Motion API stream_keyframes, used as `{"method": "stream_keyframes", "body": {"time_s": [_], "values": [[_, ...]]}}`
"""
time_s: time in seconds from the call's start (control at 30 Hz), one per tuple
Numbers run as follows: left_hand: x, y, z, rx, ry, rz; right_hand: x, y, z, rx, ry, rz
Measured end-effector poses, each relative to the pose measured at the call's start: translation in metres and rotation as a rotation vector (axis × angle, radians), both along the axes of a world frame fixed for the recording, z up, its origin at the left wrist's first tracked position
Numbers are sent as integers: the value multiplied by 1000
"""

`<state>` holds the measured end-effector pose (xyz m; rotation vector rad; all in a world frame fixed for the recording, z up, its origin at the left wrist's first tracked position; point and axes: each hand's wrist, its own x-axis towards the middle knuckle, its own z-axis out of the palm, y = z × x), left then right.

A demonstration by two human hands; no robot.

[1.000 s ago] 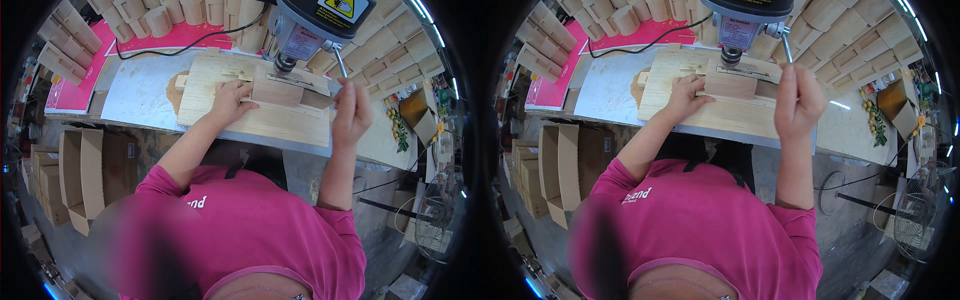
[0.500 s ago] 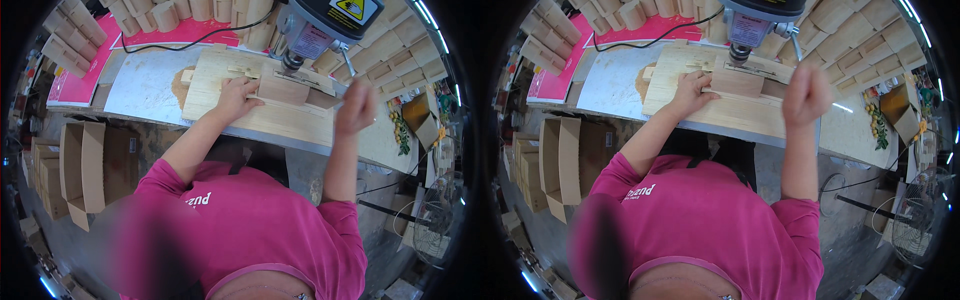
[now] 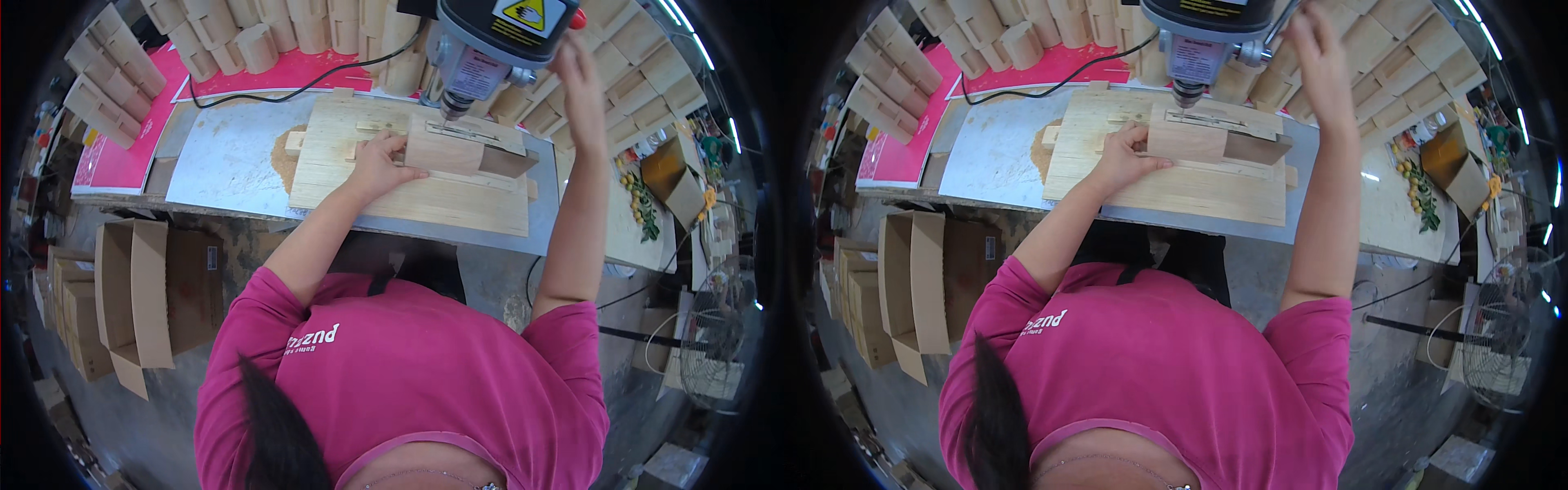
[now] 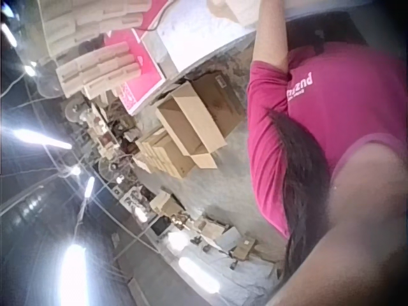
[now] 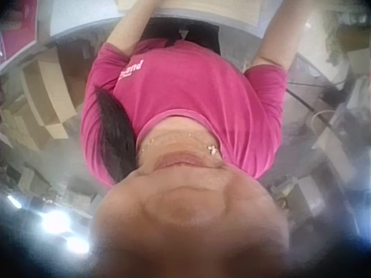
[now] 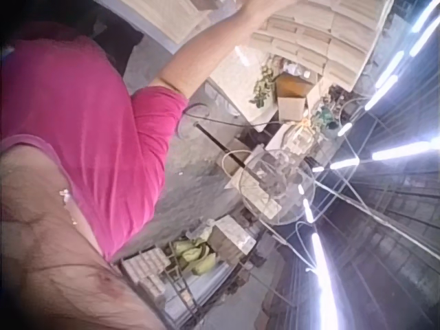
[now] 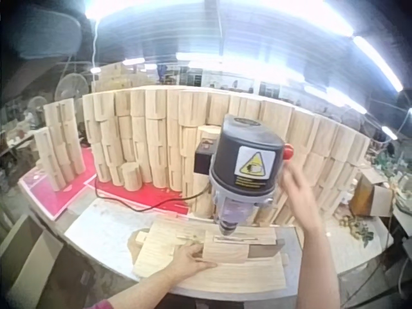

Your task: Drilling holes into cylindrical wooden pieces using a drill press.

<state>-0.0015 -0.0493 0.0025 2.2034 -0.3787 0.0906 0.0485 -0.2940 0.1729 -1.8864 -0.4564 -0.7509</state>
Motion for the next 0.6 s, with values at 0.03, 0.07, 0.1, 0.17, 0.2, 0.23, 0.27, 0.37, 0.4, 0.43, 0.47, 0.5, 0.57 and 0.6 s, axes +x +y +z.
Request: {"method": "stream_keyframes", "body": {"time_s": [0.03,0.07,0.1,0.17,0.2,0.23,0.27,0.37,0.4,0.43,0.47,0.5,0.57,0.6], "values": [[1,-3,-4,-88,-19,16,-12,-12,-18,-56,150,-13],[2,-5,-6,-173,-35,35,-23,-23,-41,-108,302,-23],[4,-8,-5,-176,-34,22,-38,-29,-63,-319,308,-67],[4,-8,-2,-291,-47,5,-58,-27,-89,-527,318,-101],[2,-5,1,-288,-44,4,-64,-21,-96,-529,365,-120],[0,1,6,-267,-88,-36,-69,-18,-101,-531,411,-135],[-2,7,13,-248,-133,-76,-72,-19,-102,-531,411,-134],[-16,42,34,-216,-269,-155,-81,-25,-106,-432,321,7],[-19,58,36,-209,-268,-140,-85,-28,-104,-371,388,45],[-23,75,38,-202,-222,-135,-88,-29,-102,-310,456,84],[-27,90,40,-198,-176,-130,-91,-29,-100,-310,454,102],[-33,101,45,-193,-173,-115,-95,-28,-99,-357,463,110],[-42,118,59,-459,104,-52,-102,-28,-99,-400,467,132],[-46,123,68,-455,101,-40,-103,-28,-100,-460,437,103]]}}
